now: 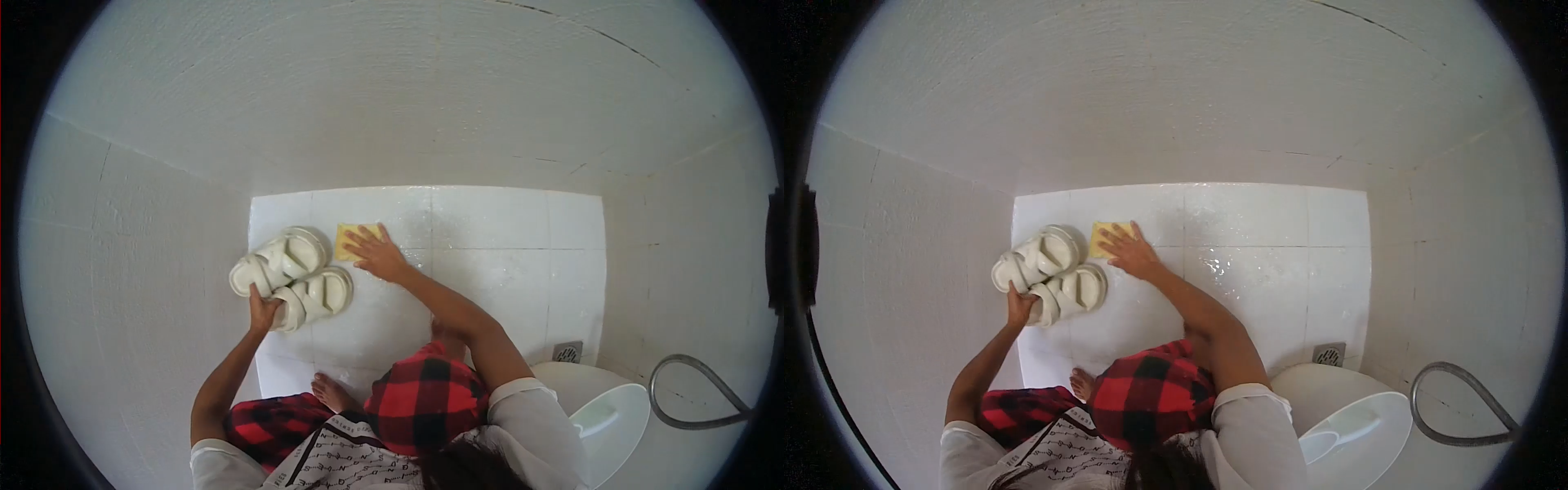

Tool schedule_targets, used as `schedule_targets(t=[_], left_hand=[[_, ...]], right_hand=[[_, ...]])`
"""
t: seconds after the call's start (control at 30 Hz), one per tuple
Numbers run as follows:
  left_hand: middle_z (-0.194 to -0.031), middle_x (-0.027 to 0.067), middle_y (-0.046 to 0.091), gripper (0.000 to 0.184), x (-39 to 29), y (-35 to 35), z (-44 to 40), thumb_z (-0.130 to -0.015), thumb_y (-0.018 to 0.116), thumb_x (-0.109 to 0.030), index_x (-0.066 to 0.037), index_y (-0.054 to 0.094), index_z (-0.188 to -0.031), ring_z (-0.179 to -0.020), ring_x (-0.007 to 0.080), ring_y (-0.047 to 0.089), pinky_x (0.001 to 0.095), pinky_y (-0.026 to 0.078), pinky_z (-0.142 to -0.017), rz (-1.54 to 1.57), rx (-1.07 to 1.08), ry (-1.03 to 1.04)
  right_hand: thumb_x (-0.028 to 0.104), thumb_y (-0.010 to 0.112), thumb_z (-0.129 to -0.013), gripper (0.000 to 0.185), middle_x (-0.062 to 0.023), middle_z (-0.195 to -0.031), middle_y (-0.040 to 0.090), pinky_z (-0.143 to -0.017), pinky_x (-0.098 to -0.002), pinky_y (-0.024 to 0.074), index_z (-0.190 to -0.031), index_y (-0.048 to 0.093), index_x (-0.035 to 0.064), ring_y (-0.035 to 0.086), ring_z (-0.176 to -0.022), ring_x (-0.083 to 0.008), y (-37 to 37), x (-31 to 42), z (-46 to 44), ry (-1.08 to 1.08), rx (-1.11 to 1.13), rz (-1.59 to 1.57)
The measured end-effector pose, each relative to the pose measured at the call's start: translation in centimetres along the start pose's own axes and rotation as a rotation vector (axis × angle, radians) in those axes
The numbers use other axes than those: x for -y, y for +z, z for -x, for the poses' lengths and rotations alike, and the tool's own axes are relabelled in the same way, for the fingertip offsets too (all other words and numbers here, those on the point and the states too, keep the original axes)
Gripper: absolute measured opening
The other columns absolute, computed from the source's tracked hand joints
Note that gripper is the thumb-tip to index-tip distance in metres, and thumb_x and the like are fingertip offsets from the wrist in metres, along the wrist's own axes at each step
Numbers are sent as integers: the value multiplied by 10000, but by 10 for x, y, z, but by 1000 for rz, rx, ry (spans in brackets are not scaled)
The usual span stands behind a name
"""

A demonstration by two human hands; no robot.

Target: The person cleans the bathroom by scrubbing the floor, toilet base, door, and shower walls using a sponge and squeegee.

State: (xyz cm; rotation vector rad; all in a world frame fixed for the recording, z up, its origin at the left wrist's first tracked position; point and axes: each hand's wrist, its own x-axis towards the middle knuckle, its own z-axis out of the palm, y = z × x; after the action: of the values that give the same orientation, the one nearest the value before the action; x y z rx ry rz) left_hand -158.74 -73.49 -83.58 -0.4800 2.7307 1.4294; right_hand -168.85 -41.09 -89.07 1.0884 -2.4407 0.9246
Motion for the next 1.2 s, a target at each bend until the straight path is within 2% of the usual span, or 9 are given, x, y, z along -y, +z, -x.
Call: schedule_targets(t=[0.33, 0.5, 0.63, 0.8, 0.87, 0.9, 0.93, 1.13, 1.2], left_hand=[[-1142, 174, 535, 503, 29, -7, 31, -761, 685, -101, 55, 448, -1176, -1039, 282, 513, 339, 381, -912, 106, -366, -98], [-1218, 185, 472, 680, 27, -22, 22, -691, 748, -133, 35, 392, -1246, -1053, 293, 496, 367, 379, -919, -216, -282, -237], [-1213, 187, 482, 700, 11, -85, 35, -693, 723, -144, 24, 378, -1278, -1054, 273, 500, 347, 407, -882, 27, 114, -446], [-1149, 131, 542, 515, -85, -138, 88, -758, 661, -145, 9, 472, -1213, -1026, 201, 523, 315, 419, -860, -165, 98, -511], [-1089, 114, 580, 412, -129, -133, 91, -795, 621, -118, 15, 509, -1168, -997, 193, 543, 305, 420, -871, -143, 24, -577], [-1043, 88, 602, 359, -115, -134, 83, -818, 596, -99, -11, 523, -1158, -974, 188, 557, 317, 424, -872, -93, 90, -431], [-1046, 87, 601, 351, -123, -119, 68, -825, 596, -111, -14, 525, -1155, -976, 183, 554, 322, 426, -868, -77, 146, -331], [-1099, 128, 586, 337, -268, -13, -9, -800, 629, -106, -11, 556, -1115, -995, 261, 563, 350, 422, -881, -373, 372, 286], [-1120, 137, 573, 330, -295, -26, 0, -780, 640, -87, -20, 572, -1096, -1019, 297, 550, 367, 411, -897, -763, 316, 619]], right_hand=[[263, 480, -883, 523, -122, -1388, 340, -1026, -562, 125, -1343, 341, 58, 287, -1273, -346, -177, -174, 195, 1166, -212, 775], [99, 479, -823, 438, -157, -1334, 377, -1051, -510, 181, -1254, 440, 33, 318, -1256, -336, 9, -35, 17, 459, -312, -34], [102, 502, -808, 427, -132, -1318, 398, -1046, -508, 199, -1232, 472, 71, 331, -1251, -322, -1, 27, 63, 242, 113, -180], [168, 359, -934, 395, -167, -1355, 373, -1035, -463, 211, -1287, 378, -8, 341, -1226, -358, -186, -112, 227, 1277, -344, 550], [168, 373, -928, 396, -183, -1312, 409, -1037, -448, 215, -1287, 392, 1, 370, -1199, -352, -168, -133, 216, 1296, -398, 825], [167, 388, -922, 398, -199, -1270, 446, -1039, -433, 218, -1288, 406, 11, 400, -1172, -347, -153, -141, 200, 1301, -439, 1085], [169, 360, -932, 414, -202, -1298, 421, -1061, -439, 182, -1301, 378, -16, 362, -1211, -367, -128, -115, 148, 1203, -569, 629], [22, 457, -816, 353, -124, -1246, 492, -1037, -383, 271, -1152, 555, 65, 421, -1180, -293, 12, -44, -31, 314, -25, 2], [55, 462, -831, 281, -127, -1211, 503, -996, -392, 317, -1089, 575, 47, 471, -1097, -290, 6, -116, 15, 346, -514, -243]])
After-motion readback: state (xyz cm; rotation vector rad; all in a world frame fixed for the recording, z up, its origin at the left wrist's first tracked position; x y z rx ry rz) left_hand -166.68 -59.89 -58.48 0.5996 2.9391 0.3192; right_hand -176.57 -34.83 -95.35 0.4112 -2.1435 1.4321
